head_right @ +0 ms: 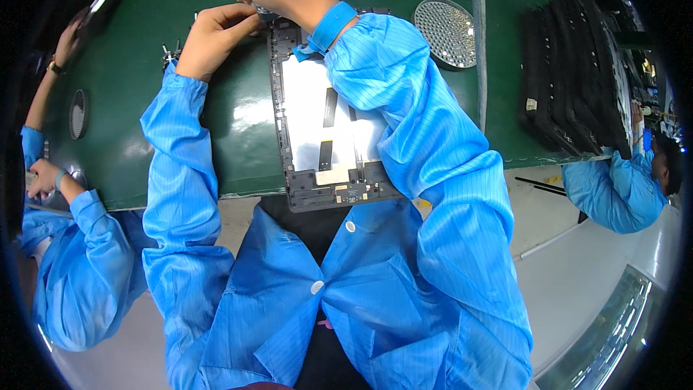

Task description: Assembling components and using an electric screwdriver to secure parts of a tablet or electronic device on an assembly line.

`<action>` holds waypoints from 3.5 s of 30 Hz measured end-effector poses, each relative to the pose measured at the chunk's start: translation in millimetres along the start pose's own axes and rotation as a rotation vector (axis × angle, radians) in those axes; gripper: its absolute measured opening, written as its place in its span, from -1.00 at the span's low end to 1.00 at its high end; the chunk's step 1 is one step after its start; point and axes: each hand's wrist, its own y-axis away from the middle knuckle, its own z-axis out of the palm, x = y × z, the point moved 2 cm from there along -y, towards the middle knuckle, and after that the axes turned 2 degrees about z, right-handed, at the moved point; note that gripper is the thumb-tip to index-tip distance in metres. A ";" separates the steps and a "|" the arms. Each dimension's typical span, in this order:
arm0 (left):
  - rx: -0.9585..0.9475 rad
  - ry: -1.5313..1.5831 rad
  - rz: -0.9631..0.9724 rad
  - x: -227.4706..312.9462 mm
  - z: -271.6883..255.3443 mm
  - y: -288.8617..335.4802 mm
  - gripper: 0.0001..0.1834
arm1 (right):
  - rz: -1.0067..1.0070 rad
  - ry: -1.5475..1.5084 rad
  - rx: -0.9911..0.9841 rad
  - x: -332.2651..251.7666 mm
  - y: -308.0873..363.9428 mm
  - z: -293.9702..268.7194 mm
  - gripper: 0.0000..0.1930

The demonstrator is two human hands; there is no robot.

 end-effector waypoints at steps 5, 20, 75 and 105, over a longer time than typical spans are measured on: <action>0.684 -0.549 0.467 66.6 5.1 46.5 -0.90 | 0.096 0.023 -0.033 6.3 3.3 -7.7 -0.76; 0.343 -0.834 0.292 64.3 102.5 150.9 -0.12 | -0.133 0.105 0.039 -81.0 -18.0 -62.2 -0.74; 0.160 -0.557 0.331 36.6 152.4 -36.7 0.46 | -0.017 0.312 0.342 -95.7 56.4 -218.0 -0.86; 0.117 -0.724 0.434 62.6 114.8 0.0 0.39 | -0.042 0.348 0.319 -95.1 54.1 -191.3 -0.85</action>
